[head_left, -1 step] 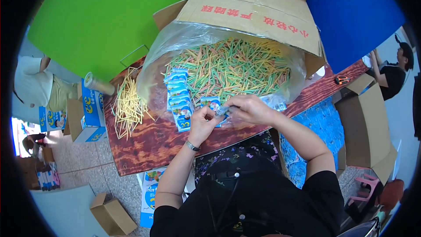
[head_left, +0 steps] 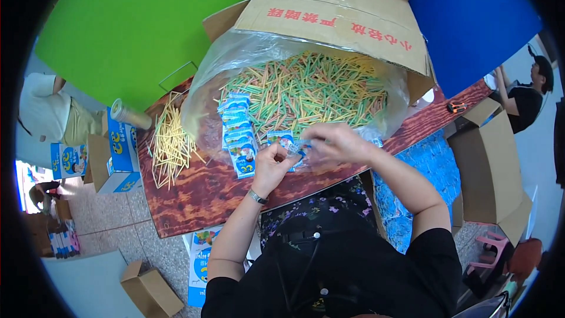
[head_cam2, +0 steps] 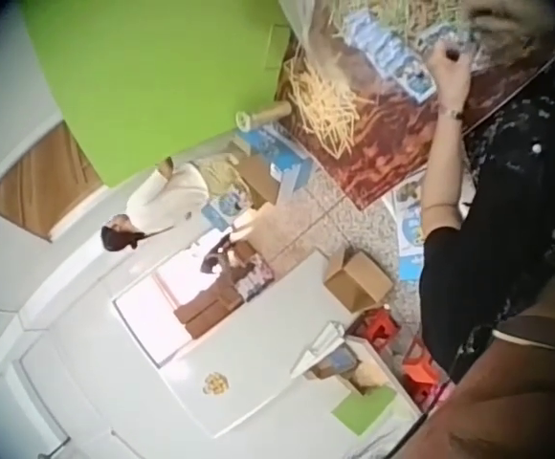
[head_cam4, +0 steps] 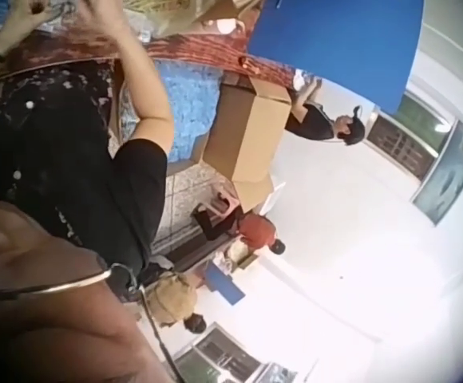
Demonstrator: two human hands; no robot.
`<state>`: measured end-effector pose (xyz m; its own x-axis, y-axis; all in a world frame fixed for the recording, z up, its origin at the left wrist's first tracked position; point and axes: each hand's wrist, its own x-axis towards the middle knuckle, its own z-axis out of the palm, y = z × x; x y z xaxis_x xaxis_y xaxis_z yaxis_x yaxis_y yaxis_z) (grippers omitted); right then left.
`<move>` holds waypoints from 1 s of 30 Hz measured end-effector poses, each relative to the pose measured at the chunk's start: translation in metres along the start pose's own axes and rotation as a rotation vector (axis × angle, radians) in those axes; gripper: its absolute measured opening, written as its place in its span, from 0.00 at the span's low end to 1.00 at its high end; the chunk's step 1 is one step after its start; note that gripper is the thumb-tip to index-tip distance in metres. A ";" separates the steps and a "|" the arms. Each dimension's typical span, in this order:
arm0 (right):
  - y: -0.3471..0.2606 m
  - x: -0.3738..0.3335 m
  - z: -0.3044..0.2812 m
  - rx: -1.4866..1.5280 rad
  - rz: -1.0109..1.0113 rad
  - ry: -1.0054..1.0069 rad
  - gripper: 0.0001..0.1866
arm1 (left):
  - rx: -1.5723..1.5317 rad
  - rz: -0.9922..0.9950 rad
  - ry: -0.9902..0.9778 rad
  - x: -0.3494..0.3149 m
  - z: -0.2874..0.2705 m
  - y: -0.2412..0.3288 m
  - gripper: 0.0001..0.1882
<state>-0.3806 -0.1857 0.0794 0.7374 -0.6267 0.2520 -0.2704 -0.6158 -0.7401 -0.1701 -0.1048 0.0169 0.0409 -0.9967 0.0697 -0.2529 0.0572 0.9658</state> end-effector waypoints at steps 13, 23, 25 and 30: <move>0.145 -0.009 -0.106 -0.973 0.806 0.304 0.20 | -0.041 -0.099 -0.044 -0.006 0.010 -0.022 0.15; 0.178 -0.014 -0.099 -0.974 0.819 0.304 0.23 | -0.144 -0.097 -0.077 -0.001 0.014 -0.014 0.10; 0.168 -0.008 -0.101 -0.981 0.841 0.254 0.23 | -0.118 -0.082 -0.081 -0.001 0.011 -0.009 0.10; 0.204 -0.040 -0.117 -1.321 0.573 0.449 0.19 | -0.130 -0.069 -0.111 0.010 0.018 -0.001 0.10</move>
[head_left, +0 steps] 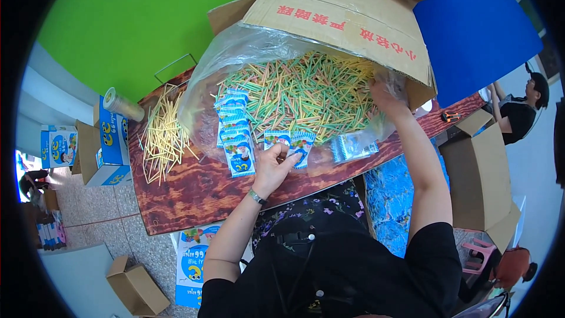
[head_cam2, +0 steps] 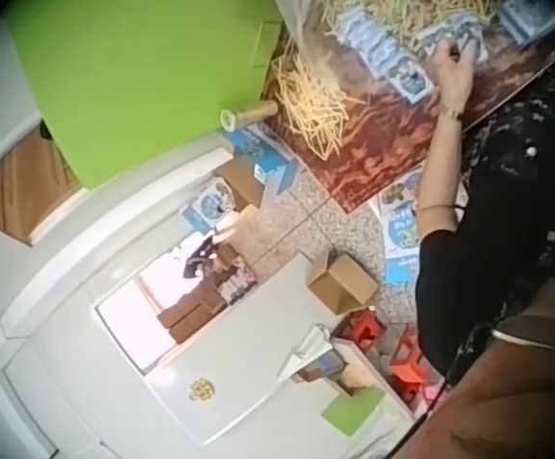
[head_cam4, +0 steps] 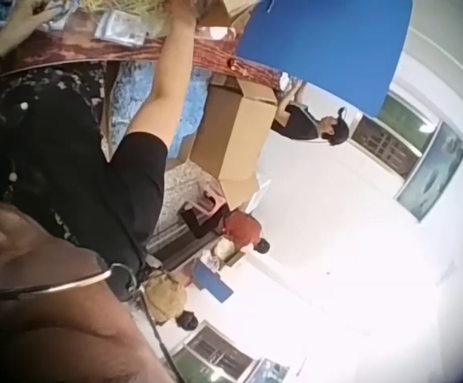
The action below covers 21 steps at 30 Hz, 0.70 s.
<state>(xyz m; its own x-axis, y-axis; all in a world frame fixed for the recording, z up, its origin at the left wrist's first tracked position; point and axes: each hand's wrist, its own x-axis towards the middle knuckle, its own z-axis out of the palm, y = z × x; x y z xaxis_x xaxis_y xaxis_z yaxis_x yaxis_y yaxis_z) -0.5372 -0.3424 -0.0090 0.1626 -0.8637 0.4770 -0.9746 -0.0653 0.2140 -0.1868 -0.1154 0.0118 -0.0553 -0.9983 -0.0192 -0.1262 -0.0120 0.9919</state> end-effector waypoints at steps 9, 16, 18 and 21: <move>-0.074 0.016 -0.162 1.182 -0.262 -1.069 0.10 | 0.191 0.165 0.234 -0.005 -0.011 0.005 0.09; -0.098 0.015 -0.182 1.294 -0.421 -1.323 0.16 | 0.098 0.180 0.414 0.001 -0.010 0.002 0.13; -0.107 0.014 -0.192 1.168 -0.493 -1.334 0.15 | 0.101 0.119 0.480 0.011 -0.014 0.016 0.13; -0.129 -0.001 -0.203 0.994 -0.788 -1.351 0.12 | 0.059 0.085 0.570 0.028 -0.011 0.026 0.15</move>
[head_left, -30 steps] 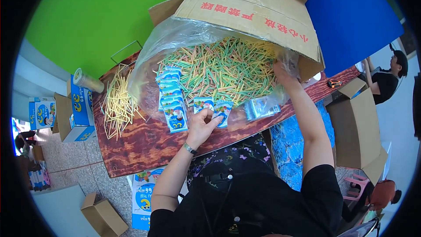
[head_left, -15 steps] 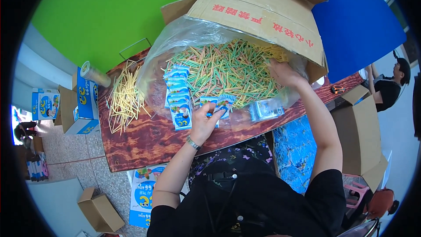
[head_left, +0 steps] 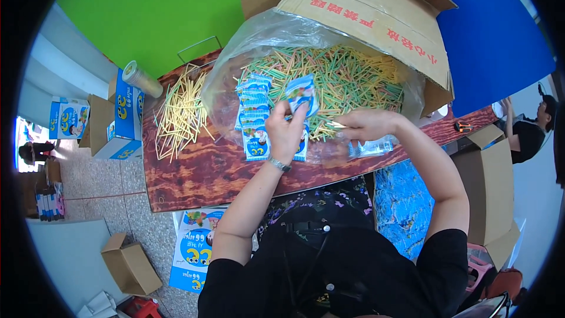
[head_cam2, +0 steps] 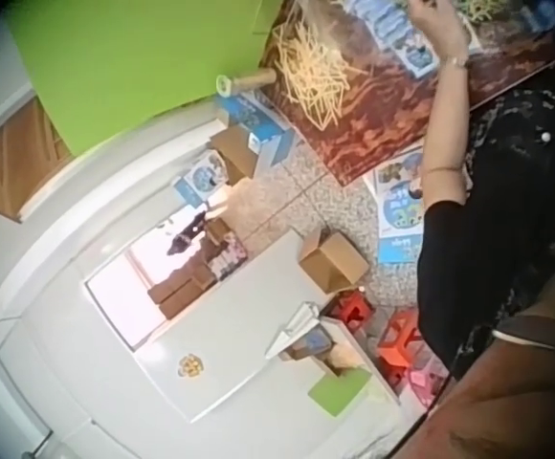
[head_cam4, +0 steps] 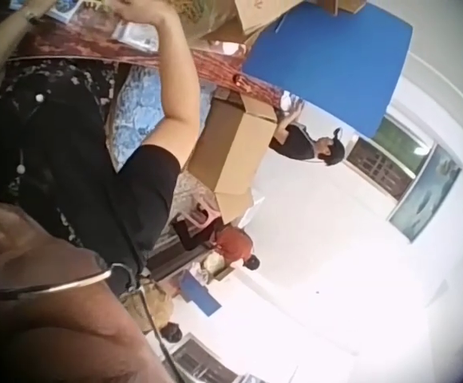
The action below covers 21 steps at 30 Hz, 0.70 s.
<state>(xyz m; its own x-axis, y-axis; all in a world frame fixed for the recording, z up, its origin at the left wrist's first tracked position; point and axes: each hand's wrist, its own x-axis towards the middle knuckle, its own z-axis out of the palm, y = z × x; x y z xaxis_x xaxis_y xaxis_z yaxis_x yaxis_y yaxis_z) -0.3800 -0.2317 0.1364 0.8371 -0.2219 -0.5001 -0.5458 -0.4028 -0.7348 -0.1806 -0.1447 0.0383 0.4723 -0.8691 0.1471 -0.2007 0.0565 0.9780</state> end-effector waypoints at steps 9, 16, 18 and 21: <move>0.014 0.014 0.030 0.161 -0.056 0.148 0.14 | 0.029 0.124 0.001 -0.012 0.005 0.008 0.15; 0.067 -0.049 -0.041 -0.441 0.264 0.604 0.15 | 0.131 0.172 -0.047 -0.016 -0.031 -0.017 0.14; 0.095 -0.055 -0.046 -0.528 0.588 0.454 0.17 | 0.165 0.188 -0.081 -0.017 -0.025 -0.016 0.13; 0.071 -0.046 -0.032 -0.392 0.699 0.397 0.20 | 0.105 0.181 -0.082 -0.023 -0.021 -0.022 0.16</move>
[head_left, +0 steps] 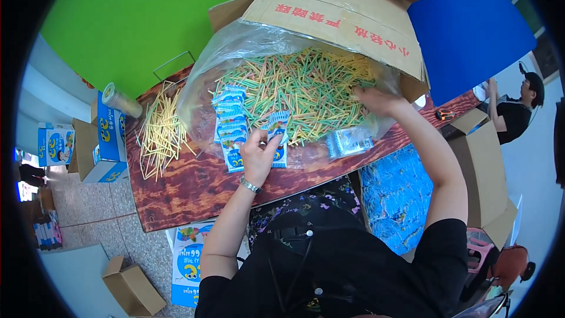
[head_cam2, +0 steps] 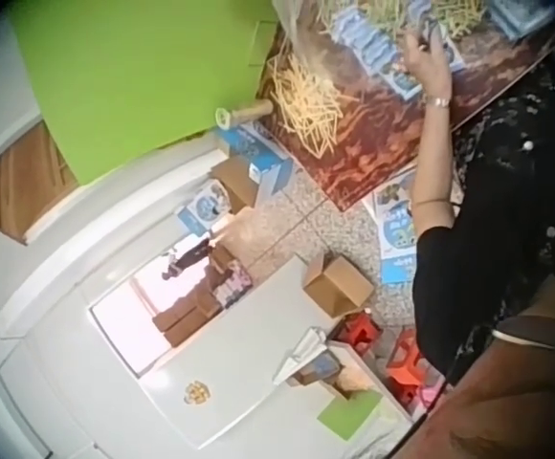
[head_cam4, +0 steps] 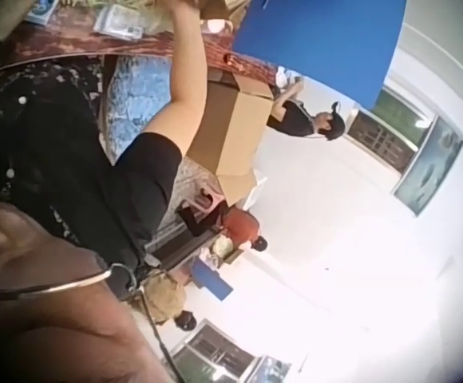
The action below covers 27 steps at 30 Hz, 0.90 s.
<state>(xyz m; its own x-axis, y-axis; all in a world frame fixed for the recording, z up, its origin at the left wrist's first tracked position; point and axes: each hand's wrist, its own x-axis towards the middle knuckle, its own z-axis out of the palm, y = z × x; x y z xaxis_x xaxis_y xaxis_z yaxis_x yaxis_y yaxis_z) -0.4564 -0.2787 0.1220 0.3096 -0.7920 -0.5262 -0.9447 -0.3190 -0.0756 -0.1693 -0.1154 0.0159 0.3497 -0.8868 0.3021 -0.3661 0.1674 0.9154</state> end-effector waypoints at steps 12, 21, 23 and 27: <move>0.036 0.046 0.046 -0.197 0.014 0.028 0.22 | 0.053 0.030 -0.028 -0.005 0.005 -0.003 0.15; 0.034 0.035 0.033 -0.574 -0.208 0.505 0.17 | 0.073 0.031 -0.028 -0.003 0.002 -0.003 0.15; 0.019 0.017 0.009 -0.381 -0.169 0.276 0.12 | 0.076 0.056 -0.025 -0.003 0.004 0.000 0.14; 0.009 0.003 -0.008 -0.109 -0.274 0.230 0.10 | 0.116 0.109 -0.033 -0.004 0.004 0.001 0.13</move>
<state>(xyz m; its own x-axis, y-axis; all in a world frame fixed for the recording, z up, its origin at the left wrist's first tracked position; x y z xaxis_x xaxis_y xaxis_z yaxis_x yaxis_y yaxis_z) -0.4631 -0.2882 0.1265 0.5775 -0.7618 -0.2936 -0.8100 -0.5795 -0.0899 -0.1746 -0.1139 0.0144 0.2747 -0.8801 0.3872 -0.4982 0.2141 0.8402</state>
